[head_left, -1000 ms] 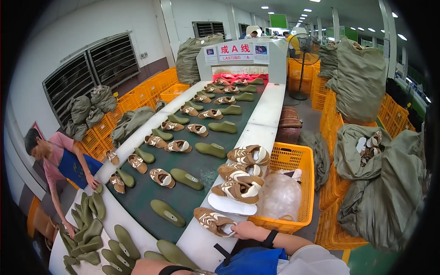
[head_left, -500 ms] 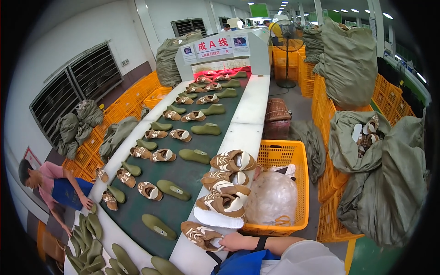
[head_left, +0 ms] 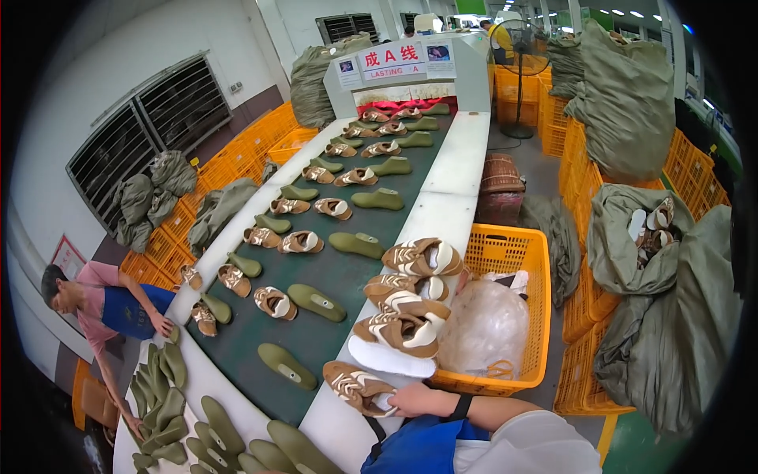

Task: Picking up shoe molds and placing them onto a table, and handling finished shoes on a conveyor belt.

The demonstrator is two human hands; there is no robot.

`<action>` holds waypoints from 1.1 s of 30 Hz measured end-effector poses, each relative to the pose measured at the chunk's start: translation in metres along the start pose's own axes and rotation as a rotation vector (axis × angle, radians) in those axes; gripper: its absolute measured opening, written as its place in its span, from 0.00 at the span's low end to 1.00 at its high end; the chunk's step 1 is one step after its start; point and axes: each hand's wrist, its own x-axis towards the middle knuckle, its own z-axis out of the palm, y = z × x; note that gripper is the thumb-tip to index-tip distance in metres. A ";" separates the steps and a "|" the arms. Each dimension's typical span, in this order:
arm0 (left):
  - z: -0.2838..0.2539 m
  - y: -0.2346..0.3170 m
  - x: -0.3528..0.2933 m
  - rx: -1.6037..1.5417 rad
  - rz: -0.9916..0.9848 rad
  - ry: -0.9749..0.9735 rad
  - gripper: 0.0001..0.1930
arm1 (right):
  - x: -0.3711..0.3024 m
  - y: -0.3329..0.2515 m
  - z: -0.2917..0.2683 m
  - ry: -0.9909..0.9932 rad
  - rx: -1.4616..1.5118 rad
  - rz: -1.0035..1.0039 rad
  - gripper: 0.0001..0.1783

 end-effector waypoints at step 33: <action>0.393 -0.100 -0.307 1.331 -2.221 1.655 0.22 | 0.303 -0.183 -0.063 0.123 -0.077 -0.231 0.16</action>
